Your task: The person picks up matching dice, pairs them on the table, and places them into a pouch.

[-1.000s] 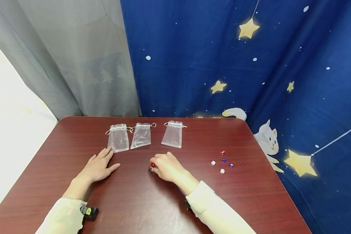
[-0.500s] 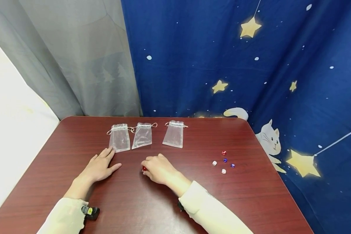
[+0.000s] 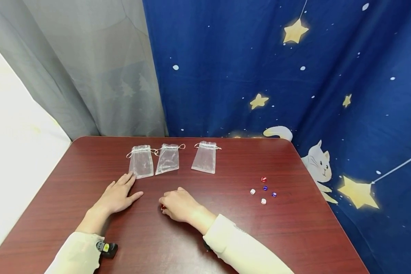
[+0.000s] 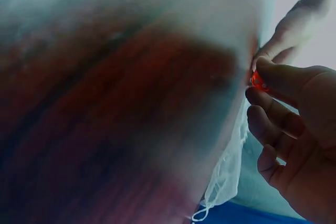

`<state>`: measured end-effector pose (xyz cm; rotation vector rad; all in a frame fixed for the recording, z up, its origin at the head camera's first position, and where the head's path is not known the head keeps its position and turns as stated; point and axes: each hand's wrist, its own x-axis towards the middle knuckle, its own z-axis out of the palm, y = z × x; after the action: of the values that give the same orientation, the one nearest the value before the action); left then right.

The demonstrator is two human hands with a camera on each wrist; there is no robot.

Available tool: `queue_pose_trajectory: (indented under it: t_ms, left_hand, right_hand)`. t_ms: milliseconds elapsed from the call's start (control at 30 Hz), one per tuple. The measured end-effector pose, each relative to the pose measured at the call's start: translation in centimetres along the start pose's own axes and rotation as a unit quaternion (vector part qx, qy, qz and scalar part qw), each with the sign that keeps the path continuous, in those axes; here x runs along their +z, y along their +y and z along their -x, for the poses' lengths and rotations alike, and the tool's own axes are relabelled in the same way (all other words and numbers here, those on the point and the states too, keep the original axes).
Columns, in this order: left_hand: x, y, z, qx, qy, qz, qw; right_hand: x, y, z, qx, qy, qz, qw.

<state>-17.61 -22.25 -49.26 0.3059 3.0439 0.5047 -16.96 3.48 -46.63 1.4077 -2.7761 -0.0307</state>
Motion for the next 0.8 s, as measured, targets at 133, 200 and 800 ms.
queue_pose_trajectory:
  t_ms: [133, 200, 800]
  left_hand:
    - [0.0, -0.02, -0.01, -0.002, -0.002, 0.004, 1.0]
    - [0.02, -0.05, -0.04, -0.002, -0.003, 0.004, 1.0]
    - [0.11, -0.06, -0.09, -0.002, -0.007, 0.003, 1.0]
  right_hand:
    - [0.5, -0.12, 0.05, -0.005, -0.014, 0.004, 1.0]
    - [0.6, -0.14, 0.06, -0.006, -0.015, 0.006, 1.0]
    - [0.93, 0.03, 0.15, -0.001, -0.016, -0.011, 1.0]
